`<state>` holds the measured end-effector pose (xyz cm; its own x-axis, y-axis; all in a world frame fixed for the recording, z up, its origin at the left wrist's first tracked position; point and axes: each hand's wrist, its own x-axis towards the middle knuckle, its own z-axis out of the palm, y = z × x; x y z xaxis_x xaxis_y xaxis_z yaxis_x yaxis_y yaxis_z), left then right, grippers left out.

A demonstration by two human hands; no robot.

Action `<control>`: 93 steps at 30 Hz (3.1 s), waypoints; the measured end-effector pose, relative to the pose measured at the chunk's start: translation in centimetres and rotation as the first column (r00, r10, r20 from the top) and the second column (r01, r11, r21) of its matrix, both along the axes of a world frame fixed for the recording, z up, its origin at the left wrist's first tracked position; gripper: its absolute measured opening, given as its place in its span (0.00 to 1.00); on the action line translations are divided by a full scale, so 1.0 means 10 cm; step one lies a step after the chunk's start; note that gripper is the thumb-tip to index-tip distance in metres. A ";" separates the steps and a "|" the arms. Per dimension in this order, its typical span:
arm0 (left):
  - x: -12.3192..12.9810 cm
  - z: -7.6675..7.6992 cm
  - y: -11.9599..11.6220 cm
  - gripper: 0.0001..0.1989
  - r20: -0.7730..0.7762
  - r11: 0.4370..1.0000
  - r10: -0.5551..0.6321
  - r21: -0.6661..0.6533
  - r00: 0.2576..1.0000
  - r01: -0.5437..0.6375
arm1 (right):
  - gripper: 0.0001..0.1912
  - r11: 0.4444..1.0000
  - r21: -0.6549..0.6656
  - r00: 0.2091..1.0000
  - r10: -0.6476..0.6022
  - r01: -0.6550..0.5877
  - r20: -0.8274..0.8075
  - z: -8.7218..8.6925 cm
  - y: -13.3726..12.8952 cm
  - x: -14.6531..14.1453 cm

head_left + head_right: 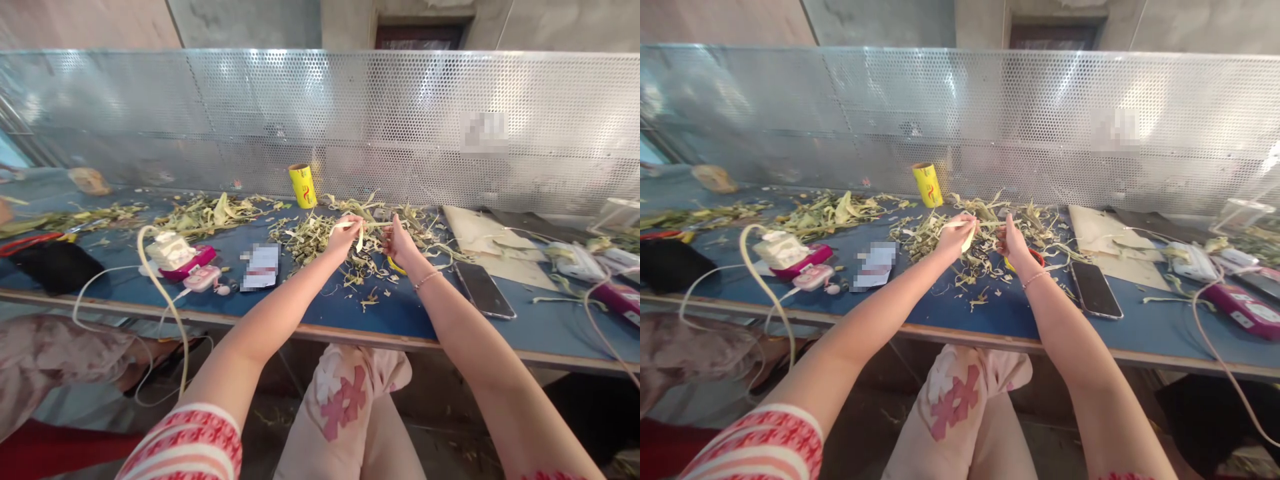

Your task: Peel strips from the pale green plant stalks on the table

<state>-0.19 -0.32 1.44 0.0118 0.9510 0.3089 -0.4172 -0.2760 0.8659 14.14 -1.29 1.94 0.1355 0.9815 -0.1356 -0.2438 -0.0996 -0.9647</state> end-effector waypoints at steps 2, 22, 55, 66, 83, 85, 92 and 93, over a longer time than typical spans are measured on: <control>-0.02 0.00 0.01 0.06 -0.010 1.000 0.011 0.008 1.000 -0.011 | 0.18 0.975 0.088 0.970 -0.214 0.205 0.114 -0.04 0.05 0.02; -0.13 0.00 -0.07 0.05 -0.622 0.819 0.481 0.570 0.617 -0.065 | 0.13 0.476 0.616 0.122 -0.721 -0.628 0.682 0.07 -0.45 -0.24; -0.07 0.10 -0.06 0.10 -0.322 0.968 0.189 0.218 0.928 -0.121 | 0.18 0.471 0.569 0.114 -0.695 -0.674 0.710 0.14 -0.44 -0.19; -0.06 0.13 -0.10 0.10 -0.333 0.961 0.184 0.258 0.925 -0.099 | 0.14 0.385 0.633 0.377 -0.558 -0.671 0.739 0.15 -0.37 -0.14; -0.06 0.06 -0.04 0.07 -0.301 0.958 0.183 0.269 0.936 -0.101 | 0.11 0.313 0.643 0.508 -0.415 -0.699 0.755 0.17 -0.34 -0.06; -0.07 0.06 -0.04 0.09 -0.315 0.960 0.178 0.266 0.932 -0.093 | 0.11 0.344 0.683 0.553 -0.407 -0.644 0.727 0.16 -0.34 -0.05; -0.09 0.08 -0.15 0.05 -0.412 0.953 0.182 0.297 0.893 -0.057 | 0.12 0.539 0.713 0.657 -0.343 -0.449 0.672 0.18 -0.34 -0.02; -0.08 0.08 -0.16 0.05 -0.412 0.952 0.174 0.303 0.894 -0.045 | 0.14 0.561 0.713 0.659 -0.351 -0.420 0.665 0.19 -0.34 -0.02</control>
<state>-1.01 -1.89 2.22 0.1049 0.8296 0.5485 0.0246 -0.5535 0.8325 13.91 -4.65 3.81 -0.2388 0.6048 0.7597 0.4829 0.7527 -0.4475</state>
